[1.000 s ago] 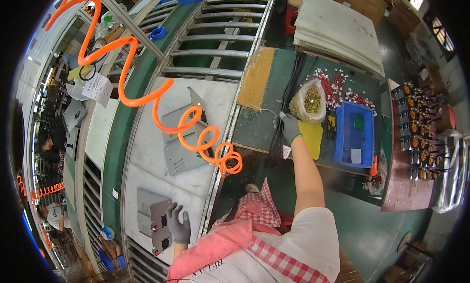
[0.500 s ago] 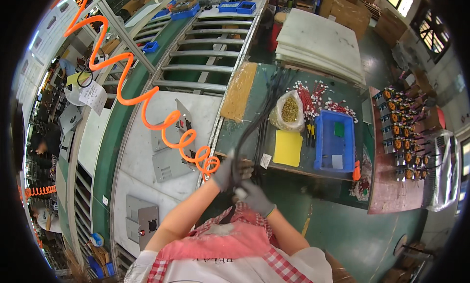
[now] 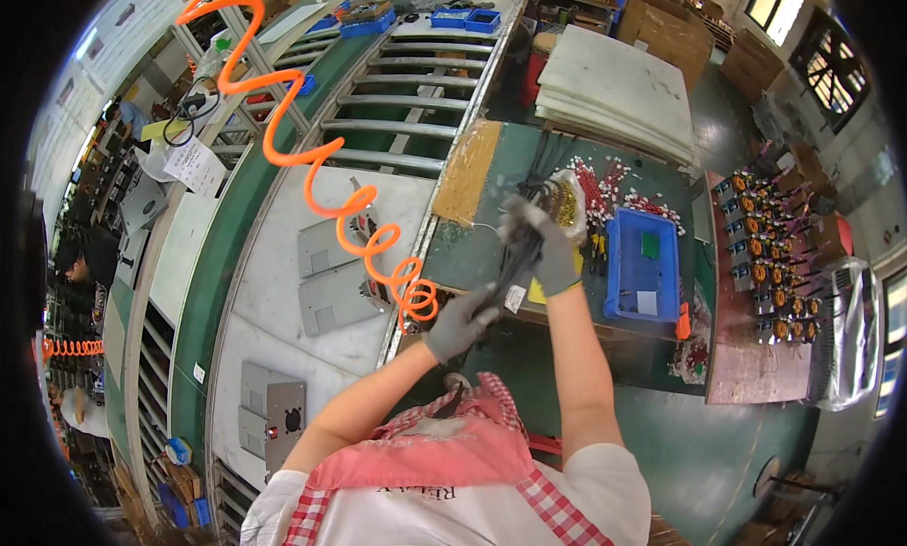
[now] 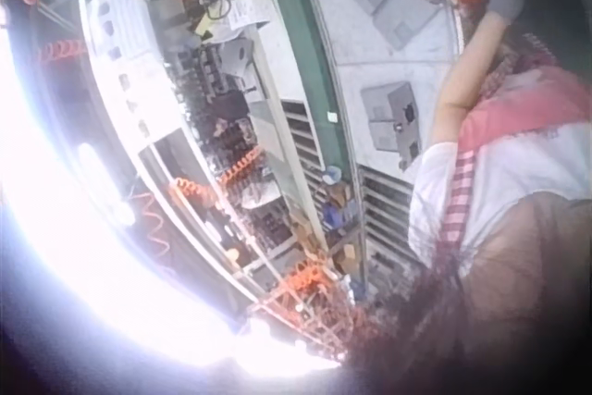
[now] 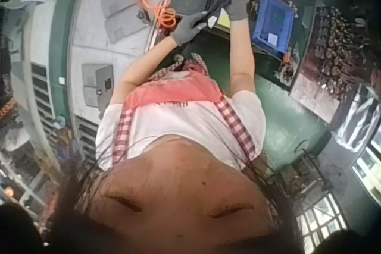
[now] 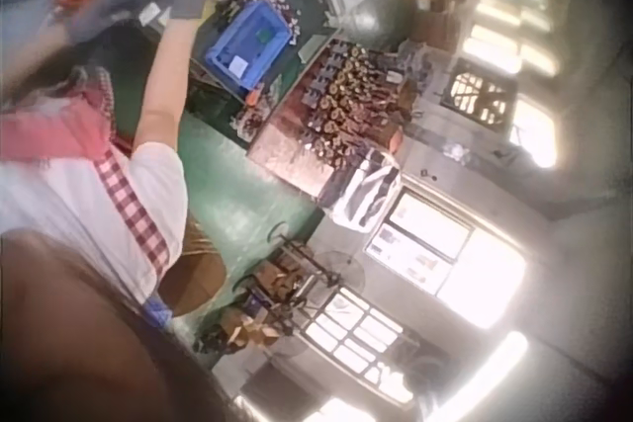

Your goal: The person assembles electronic components into a metal casing. They place a circuit board into the casing, secure it with a power drill, and connect various wires and connectors. The person also handles yellow foam pieces and other small parts during the assembly process.

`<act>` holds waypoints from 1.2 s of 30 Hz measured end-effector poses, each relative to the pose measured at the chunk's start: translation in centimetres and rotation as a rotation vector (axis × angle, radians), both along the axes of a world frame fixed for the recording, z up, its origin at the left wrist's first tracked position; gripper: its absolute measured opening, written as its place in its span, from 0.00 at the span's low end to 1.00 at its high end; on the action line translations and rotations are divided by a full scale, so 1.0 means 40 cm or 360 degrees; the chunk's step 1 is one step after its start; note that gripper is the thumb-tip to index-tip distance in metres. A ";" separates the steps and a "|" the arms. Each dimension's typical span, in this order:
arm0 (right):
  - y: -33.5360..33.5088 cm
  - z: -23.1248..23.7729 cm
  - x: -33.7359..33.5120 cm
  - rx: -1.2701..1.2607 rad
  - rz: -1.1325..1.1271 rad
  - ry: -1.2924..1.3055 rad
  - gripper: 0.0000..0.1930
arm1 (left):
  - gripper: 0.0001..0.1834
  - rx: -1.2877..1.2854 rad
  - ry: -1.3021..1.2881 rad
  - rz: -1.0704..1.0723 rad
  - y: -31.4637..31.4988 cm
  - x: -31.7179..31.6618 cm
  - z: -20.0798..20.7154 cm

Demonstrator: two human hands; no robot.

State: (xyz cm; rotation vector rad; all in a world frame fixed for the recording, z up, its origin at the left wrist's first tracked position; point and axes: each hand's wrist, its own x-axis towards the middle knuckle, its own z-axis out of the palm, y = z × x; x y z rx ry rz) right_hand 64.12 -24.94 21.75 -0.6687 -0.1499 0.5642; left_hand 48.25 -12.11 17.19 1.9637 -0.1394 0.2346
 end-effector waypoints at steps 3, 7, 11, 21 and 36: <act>-0.040 0.038 0.021 0.0132 0.0085 0.0099 0.18 | 0.21 0.0104 -0.0107 -0.0136 0.005 -0.113 -0.038; -0.080 0.135 -0.086 0.0039 -0.0064 0.0098 0.17 | 0.20 0.0383 0.0071 -0.0198 0.056 -0.261 -0.064; -0.063 0.218 -0.168 -0.0321 -0.0534 -0.0404 0.14 | 0.19 0.0628 0.0389 -0.0071 0.126 -0.407 -0.188; 0.219 0.179 -0.663 -0.0608 0.0782 -0.0690 0.15 | 0.14 0.0562 0.0785 0.0614 0.265 -0.873 -0.008; 0.672 -0.101 -1.407 -0.1180 0.1891 -0.0580 0.13 | 0.24 -0.0011 0.0736 0.1988 0.496 -1.526 -0.146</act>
